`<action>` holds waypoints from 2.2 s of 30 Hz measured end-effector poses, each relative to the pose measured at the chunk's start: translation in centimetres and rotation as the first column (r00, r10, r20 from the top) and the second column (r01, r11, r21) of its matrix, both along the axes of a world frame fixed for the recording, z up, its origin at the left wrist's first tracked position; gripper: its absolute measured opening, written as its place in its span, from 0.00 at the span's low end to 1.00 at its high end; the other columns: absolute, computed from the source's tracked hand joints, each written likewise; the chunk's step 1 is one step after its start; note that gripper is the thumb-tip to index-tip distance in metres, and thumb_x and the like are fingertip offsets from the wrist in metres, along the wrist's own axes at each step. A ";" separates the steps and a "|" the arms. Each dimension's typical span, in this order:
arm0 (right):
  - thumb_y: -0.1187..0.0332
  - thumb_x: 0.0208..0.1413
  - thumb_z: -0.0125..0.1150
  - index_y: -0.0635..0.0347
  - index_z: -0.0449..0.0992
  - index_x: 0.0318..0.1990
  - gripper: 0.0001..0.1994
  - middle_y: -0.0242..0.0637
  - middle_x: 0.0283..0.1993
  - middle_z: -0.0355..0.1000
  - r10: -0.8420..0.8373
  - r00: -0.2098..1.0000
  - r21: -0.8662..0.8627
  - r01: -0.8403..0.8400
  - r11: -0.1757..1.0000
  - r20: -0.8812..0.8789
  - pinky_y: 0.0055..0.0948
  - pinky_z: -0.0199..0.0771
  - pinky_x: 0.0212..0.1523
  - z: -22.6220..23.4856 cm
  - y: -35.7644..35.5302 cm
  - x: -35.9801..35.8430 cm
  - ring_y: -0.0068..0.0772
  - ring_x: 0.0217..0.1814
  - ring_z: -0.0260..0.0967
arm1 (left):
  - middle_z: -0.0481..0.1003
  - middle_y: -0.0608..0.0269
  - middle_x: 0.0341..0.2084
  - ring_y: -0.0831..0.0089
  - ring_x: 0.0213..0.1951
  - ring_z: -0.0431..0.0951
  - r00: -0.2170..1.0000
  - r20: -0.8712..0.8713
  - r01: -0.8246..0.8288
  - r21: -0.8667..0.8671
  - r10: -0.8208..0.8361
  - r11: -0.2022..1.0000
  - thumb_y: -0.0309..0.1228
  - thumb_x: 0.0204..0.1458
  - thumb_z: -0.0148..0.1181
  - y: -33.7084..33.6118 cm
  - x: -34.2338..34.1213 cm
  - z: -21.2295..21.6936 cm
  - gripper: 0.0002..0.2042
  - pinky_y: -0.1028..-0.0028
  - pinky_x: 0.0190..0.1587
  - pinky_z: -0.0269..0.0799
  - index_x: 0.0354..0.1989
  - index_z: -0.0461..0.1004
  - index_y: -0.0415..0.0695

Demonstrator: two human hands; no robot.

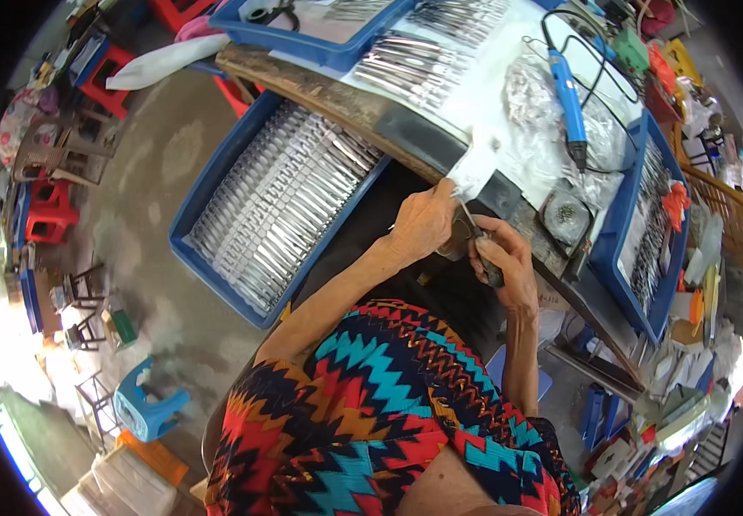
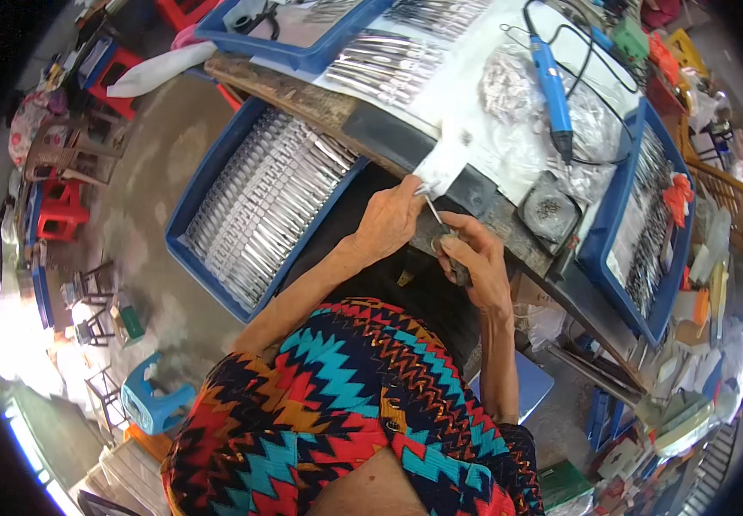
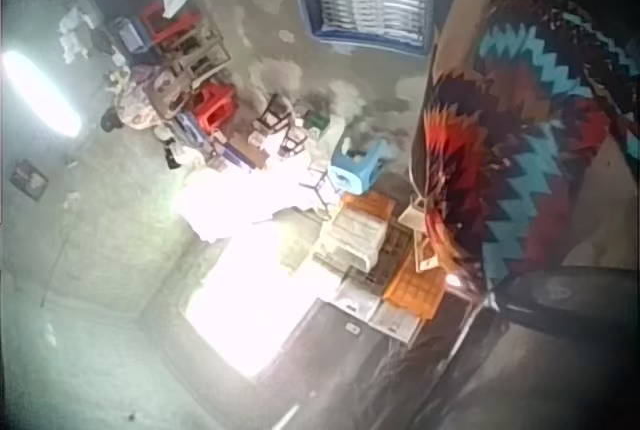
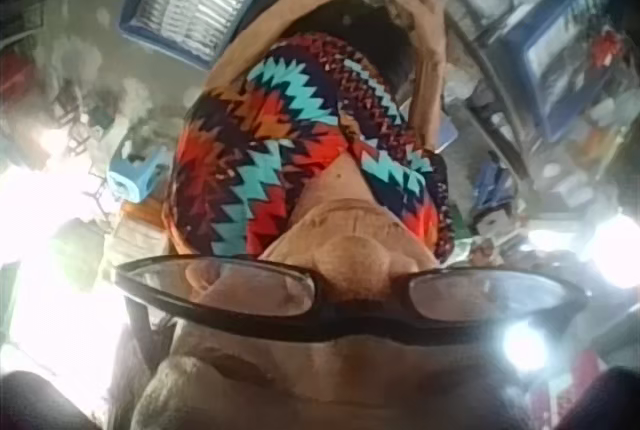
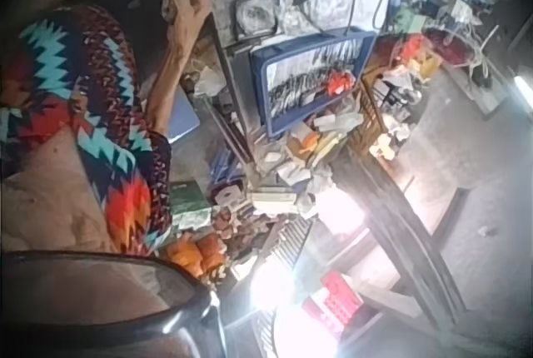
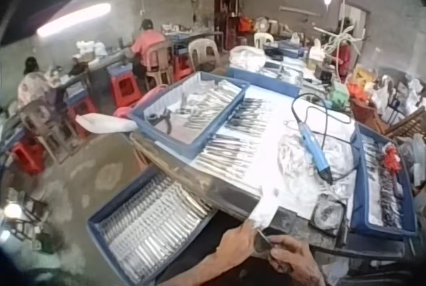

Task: Assembling or tightening components on metal dental or surgical tools using a screwdriver.

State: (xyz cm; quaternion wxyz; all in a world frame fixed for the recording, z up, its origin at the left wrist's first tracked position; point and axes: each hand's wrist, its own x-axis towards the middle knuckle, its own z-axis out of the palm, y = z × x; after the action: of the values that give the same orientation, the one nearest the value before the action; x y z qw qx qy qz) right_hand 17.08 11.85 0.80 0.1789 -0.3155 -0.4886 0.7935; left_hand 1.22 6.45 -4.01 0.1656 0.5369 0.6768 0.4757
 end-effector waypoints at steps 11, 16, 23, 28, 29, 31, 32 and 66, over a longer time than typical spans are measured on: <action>0.68 0.47 0.60 0.67 0.68 0.46 0.19 0.38 0.27 0.69 0.011 0.980 -0.028 -0.017 0.999 -0.199 0.17 0.58 0.15 -4.7 -2.9 2.3 0.21 0.18 0.62 | 0.69 0.52 0.16 0.56 0.18 0.72 0.959 0.282 0.014 0.099 -0.042 0.995 0.29 0.47 0.58 -1.6 -1.3 0.2 0.12 0.68 0.20 0.64 0.34 0.61 0.39; 0.69 0.47 0.59 0.67 0.69 0.46 0.18 0.38 0.27 0.69 0.020 0.994 -0.139 -0.035 0.990 -0.109 0.17 0.61 0.17 -7.8 -5.0 1.4 0.20 0.20 0.63 | 0.69 0.56 0.18 0.67 0.19 0.71 0.968 0.253 0.001 0.015 -0.005 1.000 0.29 0.49 0.55 -6.0 -4.2 1.0 0.09 0.71 0.22 0.64 0.35 0.64 0.42; 0.72 0.50 0.56 0.69 0.68 0.45 0.15 0.37 0.27 0.69 -0.031 0.996 -0.226 0.050 0.973 0.088 0.17 0.63 0.18 -10.1 -4.9 0.5 0.20 0.20 0.64 | 0.70 0.65 0.22 0.82 0.21 0.65 0.579 0.749 -0.421 -0.064 0.322 0.905 0.25 0.47 0.54 -10.8 -9.9 -1.0 0.07 0.82 0.25 0.62 0.36 0.69 0.39; 0.72 0.51 0.55 0.69 0.68 0.45 0.15 0.36 0.26 0.69 -0.006 0.994 -0.211 0.030 0.977 0.114 0.17 0.62 0.18 -10.6 -5.0 0.3 0.20 0.20 0.64 | 0.71 0.67 0.20 0.83 0.21 0.66 0.577 0.637 -0.630 -0.051 0.511 0.775 0.25 0.47 0.57 -11.1 -13.7 -2.6 0.08 0.82 0.26 0.62 0.34 0.72 0.36; 0.72 0.51 0.55 0.69 0.68 0.45 0.14 0.36 0.26 0.69 -0.001 0.992 -0.193 0.025 0.981 0.126 0.17 0.62 0.18 -10.6 -5.0 0.3 0.20 0.20 0.64 | 0.71 0.68 0.20 0.83 0.21 0.66 0.557 0.604 -0.653 -0.106 0.570 0.750 0.25 0.46 0.58 -10.9 -14.4 -2.8 0.07 0.81 0.26 0.62 0.33 0.73 0.36; 0.72 0.51 0.55 0.68 0.68 0.45 0.14 0.36 0.26 0.69 0.003 0.989 -0.198 0.027 0.980 0.149 0.17 0.62 0.18 -10.6 -5.0 0.2 0.20 0.21 0.64 | 0.72 0.66 0.19 0.82 0.21 0.68 0.534 0.542 -0.676 -0.188 0.649 0.713 0.25 0.45 0.59 -10.5 -15.5 -3.4 0.06 0.81 0.23 0.63 0.30 0.74 0.35; 0.72 0.51 0.55 0.68 0.68 0.45 0.14 0.35 0.26 0.69 0.007 0.986 -0.200 0.027 0.979 0.167 0.17 0.61 0.18 -10.5 -5.1 0.1 0.20 0.21 0.64 | 0.72 0.66 0.19 0.82 0.21 0.68 0.533 0.540 -0.674 -0.194 0.651 0.713 0.25 0.45 0.59 -10.3 -16.0 -3.7 0.06 0.81 0.23 0.63 0.30 0.74 0.35; 0.71 0.51 0.56 0.67 0.68 0.46 0.15 0.32 0.25 0.67 0.064 0.964 -0.169 -0.021 0.985 0.257 0.17 0.61 0.20 -10.2 -5.0 -0.7 0.18 0.21 0.62 | 0.72 0.55 0.16 0.73 0.16 0.73 0.613 0.369 -0.614 -0.333 0.698 0.715 0.22 0.45 0.54 -6.4 -16.6 -10.1 0.10 0.77 0.16 0.71 0.34 0.65 0.29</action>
State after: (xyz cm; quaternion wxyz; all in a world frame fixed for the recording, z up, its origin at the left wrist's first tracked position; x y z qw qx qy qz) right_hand 16.37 6.83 -9.41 0.0690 -0.4205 -0.4473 0.7863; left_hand -15.37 0.01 -14.14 0.1841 0.1018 0.8032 0.5573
